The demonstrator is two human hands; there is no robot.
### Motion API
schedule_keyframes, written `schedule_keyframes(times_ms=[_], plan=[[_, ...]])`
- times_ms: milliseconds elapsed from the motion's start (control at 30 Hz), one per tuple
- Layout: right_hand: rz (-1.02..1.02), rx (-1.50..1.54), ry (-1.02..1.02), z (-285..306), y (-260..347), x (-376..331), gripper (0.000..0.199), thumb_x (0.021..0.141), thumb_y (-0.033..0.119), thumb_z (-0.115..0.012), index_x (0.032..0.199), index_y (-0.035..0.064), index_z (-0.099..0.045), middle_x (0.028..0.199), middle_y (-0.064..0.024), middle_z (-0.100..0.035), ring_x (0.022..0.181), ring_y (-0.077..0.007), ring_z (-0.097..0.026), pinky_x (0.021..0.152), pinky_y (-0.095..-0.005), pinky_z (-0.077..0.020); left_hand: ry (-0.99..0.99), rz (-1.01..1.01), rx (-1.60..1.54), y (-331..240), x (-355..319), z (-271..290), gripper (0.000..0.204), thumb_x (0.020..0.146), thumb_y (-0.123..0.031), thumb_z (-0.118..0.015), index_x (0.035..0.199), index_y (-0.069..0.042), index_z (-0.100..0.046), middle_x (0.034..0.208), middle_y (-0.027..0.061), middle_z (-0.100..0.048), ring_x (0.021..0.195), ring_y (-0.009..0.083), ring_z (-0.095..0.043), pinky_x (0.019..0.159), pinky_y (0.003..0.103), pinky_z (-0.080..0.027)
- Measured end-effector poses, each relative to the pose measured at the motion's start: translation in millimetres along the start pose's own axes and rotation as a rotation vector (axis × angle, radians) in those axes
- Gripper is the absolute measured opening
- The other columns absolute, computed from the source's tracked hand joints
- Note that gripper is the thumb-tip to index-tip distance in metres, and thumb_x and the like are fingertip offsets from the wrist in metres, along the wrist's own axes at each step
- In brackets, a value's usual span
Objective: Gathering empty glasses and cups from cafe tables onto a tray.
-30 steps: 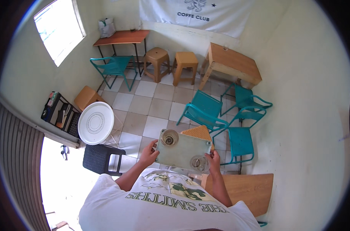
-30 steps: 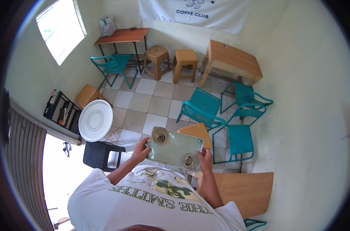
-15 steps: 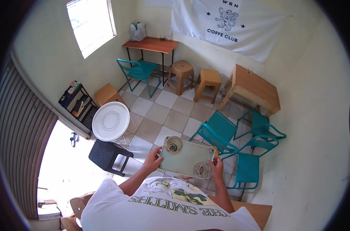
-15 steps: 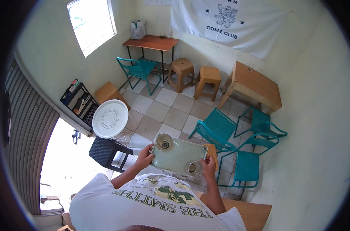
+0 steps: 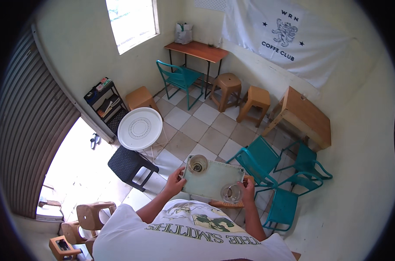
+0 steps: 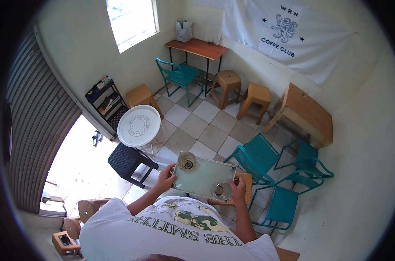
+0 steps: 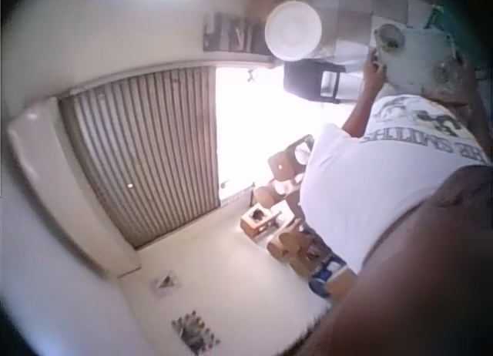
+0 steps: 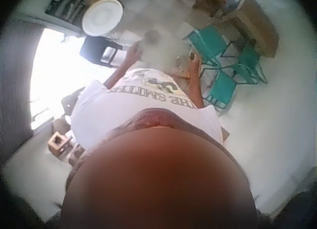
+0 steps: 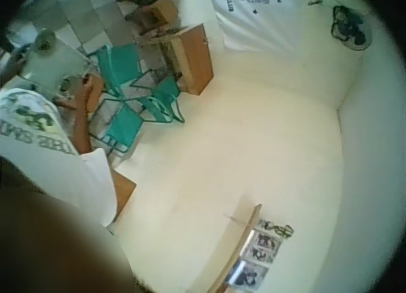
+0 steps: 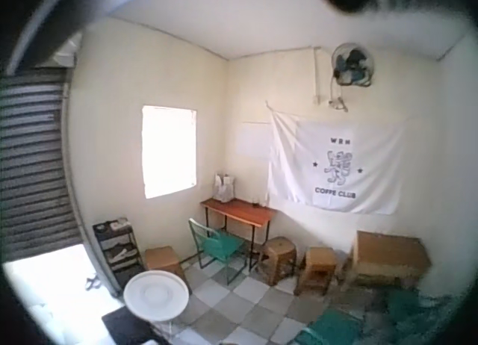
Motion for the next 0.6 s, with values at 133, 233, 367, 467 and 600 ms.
schedule_keyframes(times_ms=[133, 233, 367, 467, 600], plan=[[-0.012, -0.044, 0.062, -20.3, 18.5, 21.1, 0.022, 0.078, 0.007, -0.069, 0.095, 0.0007, -0.057, 0.079, -0.0053, -0.061, 0.071, -0.0115, -0.057, 0.065, -0.026, -0.0458, -0.07, 0.031, 0.004, -2.3, 6.8, 14.0, 0.052, 0.073, -0.002, -0.056, 0.125, -0.002, -0.05, 0.084, 0.0042, -0.053, 0.058, 0.0076, -0.05, 0.055, 0.023, -0.044], [0.015, -0.017, 0.078, -40.7, 19.5, 44.3, 0.022, 0.079, 0.01, -0.068, 0.095, -0.0008, -0.057, 0.077, -0.0066, -0.061, 0.068, -0.0128, -0.057, 0.063, -0.0286, -0.0471, -0.111, 0.037, -0.008, 1.6, 18.3, 28.4, 0.053, 0.073, -0.002, -0.056, 0.125, -0.003, -0.051, 0.084, 0.0042, -0.053, 0.057, 0.0075, -0.05, 0.055, 0.023, -0.044], [0.061, -0.058, 0.106, -69.5, 32.8, 73.6, 0.023, 0.079, 0.01, -0.069, 0.095, -0.0014, -0.057, 0.077, -0.007, -0.061, 0.068, -0.0135, -0.058, 0.063, -0.0294, -0.0475, -0.155, 0.065, -0.015, 2.2, 39.1, 51.5, 0.053, 0.072, -0.002, -0.055, 0.125, -0.004, -0.051, 0.083, 0.0043, -0.054, 0.057, 0.0078, -0.051, 0.054, 0.024, -0.044], [0.024, -0.069, 0.126, -92.7, 48.0, 96.5, 0.024, 0.079, 0.011, -0.069, 0.094, -0.0014, -0.057, 0.076, -0.0074, -0.062, 0.067, -0.0141, -0.058, 0.062, -0.0299, -0.0475, -0.171, 0.069, -0.01, -2.5, 63.4, 71.7, 0.053, 0.072, -0.003, -0.056, 0.125, -0.003, -0.051, 0.084, 0.0049, -0.055, 0.056, 0.0081, -0.051, 0.054, 0.024, -0.044], [0.055, -0.098, 0.12, -120.0, 61.1, 128.9, 0.025, 0.078, 0.014, -0.07, 0.094, -0.0015, -0.057, 0.074, -0.008, -0.062, 0.066, -0.0148, -0.058, 0.061, -0.0301, -0.0474, -0.184, 0.056, -0.012, -5.6, 101.9, 95.8, 0.052, 0.073, -0.004, -0.056, 0.125, -0.003, -0.051, 0.084, 0.0058, -0.056, 0.055, 0.0081, -0.052, 0.053, 0.024, -0.044]])
Point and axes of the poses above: each hand's wrist, its own x-axis towards the middle knuckle, its own z-axis out of the back of the hand, y = z × x, the point moved 2 cm from there along x, towards the middle knuckle
